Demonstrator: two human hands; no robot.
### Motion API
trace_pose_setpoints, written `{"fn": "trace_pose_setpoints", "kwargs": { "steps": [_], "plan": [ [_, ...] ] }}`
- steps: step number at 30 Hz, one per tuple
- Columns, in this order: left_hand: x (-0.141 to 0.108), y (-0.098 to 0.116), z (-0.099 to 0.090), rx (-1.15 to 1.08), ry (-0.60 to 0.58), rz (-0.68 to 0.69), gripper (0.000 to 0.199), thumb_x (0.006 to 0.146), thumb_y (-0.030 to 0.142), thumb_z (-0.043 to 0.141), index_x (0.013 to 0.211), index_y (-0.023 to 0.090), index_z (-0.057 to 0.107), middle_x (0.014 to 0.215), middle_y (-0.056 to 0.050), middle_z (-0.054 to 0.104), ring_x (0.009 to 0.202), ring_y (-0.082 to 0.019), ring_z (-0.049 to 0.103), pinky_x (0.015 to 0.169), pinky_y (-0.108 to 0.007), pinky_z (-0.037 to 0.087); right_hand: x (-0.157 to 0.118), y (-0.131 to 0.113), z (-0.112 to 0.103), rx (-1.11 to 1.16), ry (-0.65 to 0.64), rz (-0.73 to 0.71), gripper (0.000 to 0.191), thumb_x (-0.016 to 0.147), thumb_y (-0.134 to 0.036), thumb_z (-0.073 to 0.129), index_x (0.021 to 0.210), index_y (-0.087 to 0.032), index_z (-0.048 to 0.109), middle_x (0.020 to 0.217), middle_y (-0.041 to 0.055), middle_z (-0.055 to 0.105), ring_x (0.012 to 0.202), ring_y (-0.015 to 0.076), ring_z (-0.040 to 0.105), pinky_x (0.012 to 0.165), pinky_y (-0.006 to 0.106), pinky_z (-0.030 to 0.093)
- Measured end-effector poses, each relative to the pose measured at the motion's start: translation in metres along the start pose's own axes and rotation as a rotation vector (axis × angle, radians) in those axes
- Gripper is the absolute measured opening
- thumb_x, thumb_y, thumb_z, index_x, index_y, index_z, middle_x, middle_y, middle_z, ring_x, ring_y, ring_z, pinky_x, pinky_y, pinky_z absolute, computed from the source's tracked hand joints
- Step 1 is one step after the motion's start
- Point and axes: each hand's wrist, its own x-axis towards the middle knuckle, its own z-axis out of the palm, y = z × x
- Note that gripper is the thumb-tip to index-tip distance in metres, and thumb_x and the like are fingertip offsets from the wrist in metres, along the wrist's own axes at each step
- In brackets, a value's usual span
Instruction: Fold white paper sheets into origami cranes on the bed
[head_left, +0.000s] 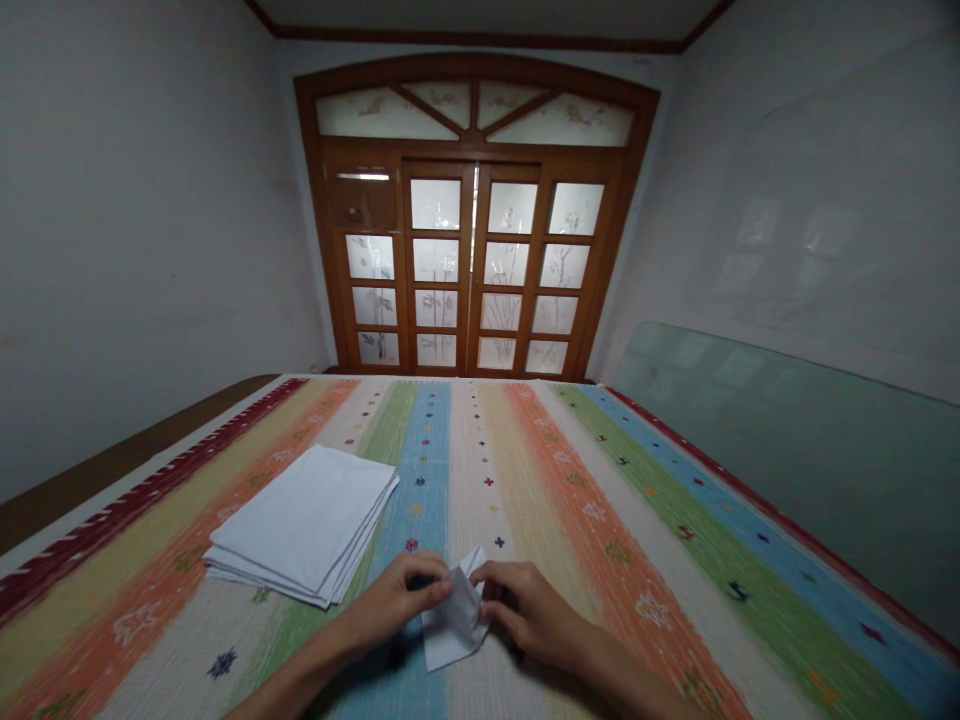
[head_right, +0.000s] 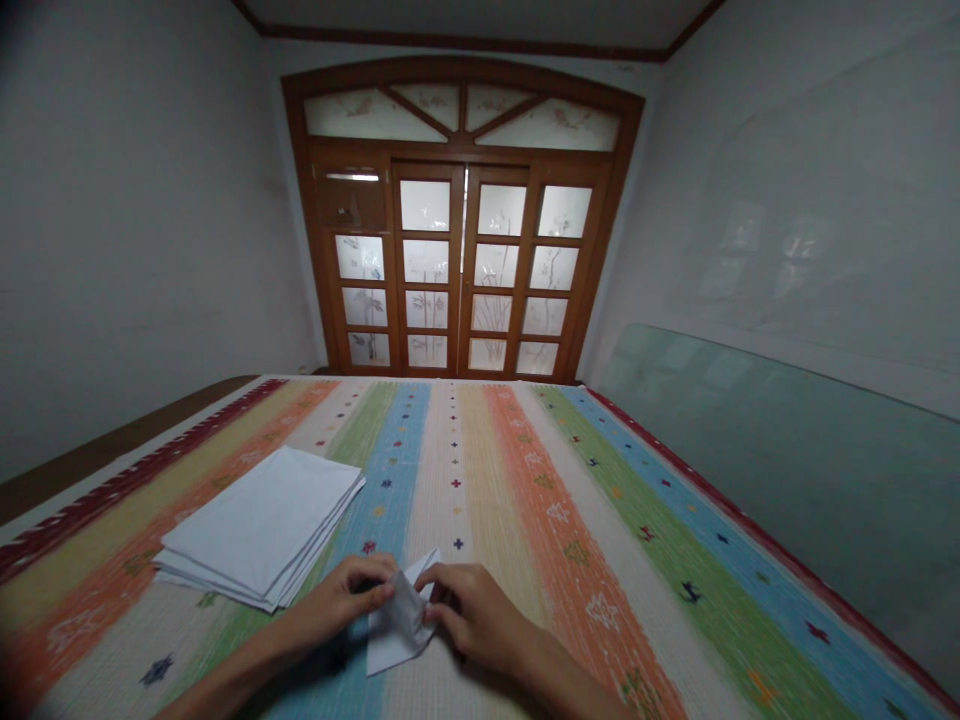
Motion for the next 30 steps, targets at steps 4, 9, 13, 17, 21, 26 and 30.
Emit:
{"fn": "trace_pose_setpoints", "kwargs": {
  "steps": [4,9,13,17,21,26,30],
  "plan": [
    [-0.001,-0.001,0.002,-0.001,0.005,-0.009,0.065,0.082,0.078,0.06,0.076,0.015,0.075,0.078,-0.003,0.063,0.081,-0.021,0.057,0.08,-0.031,0.04,-0.001,0.004,0.005,-0.087,0.045,-0.071,0.024,0.086,-0.009,0.065,0.107,-0.018,0.069,0.087,0.005,0.072,0.078,0.018,0.064,0.078,0.03,0.049],
    [-0.001,-0.003,0.002,-0.024,0.007,-0.036,0.043,0.073,0.058,0.078,0.078,0.015,0.076,0.075,0.0,0.06,0.074,-0.018,0.051,0.074,-0.029,0.037,0.0,0.007,0.013,-0.071,0.123,-0.106,0.029,0.084,-0.005,0.062,0.109,-0.018,0.065,0.094,0.0074,0.071,0.084,0.0199,0.065,0.079,0.033,0.051],
    [-0.001,-0.002,0.002,-0.05,0.018,-0.111,0.025,0.067,0.038,0.08,0.075,0.014,0.075,0.074,0.001,0.061,0.074,-0.018,0.051,0.07,-0.027,0.036,0.001,0.005,0.018,-0.025,0.167,-0.099,0.032,0.081,0.0,0.061,0.108,-0.018,0.062,0.095,0.0067,0.07,0.083,0.0195,0.066,0.078,0.032,0.052],
    [-0.001,0.003,0.002,-0.046,0.023,-0.161,0.013,0.063,0.025,0.074,0.073,0.015,0.073,0.07,0.002,0.061,0.071,-0.017,0.051,0.068,-0.027,0.036,0.002,0.0,0.018,-0.011,0.161,-0.098,0.033,0.079,0.001,0.06,0.105,-0.018,0.061,0.095,0.0063,0.069,0.082,0.0189,0.064,0.078,0.033,0.052],
    [-0.002,0.005,0.002,-0.03,0.046,-0.185,0.012,0.062,0.023,0.071,0.072,0.016,0.072,0.068,0.003,0.059,0.071,-0.017,0.049,0.068,-0.027,0.037,0.001,-0.003,0.015,0.116,0.061,-0.037,0.045,0.075,0.0,0.064,0.113,-0.021,0.058,0.095,0.0024,0.069,0.075,0.015,0.061,0.071,0.027,0.049],
    [-0.001,0.001,0.0,-0.023,0.035,-0.193,0.014,0.061,0.028,0.072,0.068,0.017,0.07,0.066,0.003,0.057,0.069,-0.016,0.047,0.066,-0.027,0.035,0.003,0.005,0.016,0.272,-0.001,0.023,0.057,0.068,0.005,0.066,0.118,-0.021,0.059,0.086,-0.0014,0.07,0.074,0.0142,0.064,0.065,0.022,0.046],
    [-0.001,0.001,0.001,-0.017,0.018,-0.195,0.012,0.06,0.024,0.067,0.069,0.017,0.069,0.065,0.004,0.054,0.067,-0.016,0.044,0.065,-0.026,0.035,0.006,0.008,0.02,0.266,0.001,0.018,0.054,0.07,0.006,0.064,0.116,-0.022,0.063,0.082,-0.0017,0.073,0.074,0.015,0.067,0.068,0.024,0.048]
  ]
}}
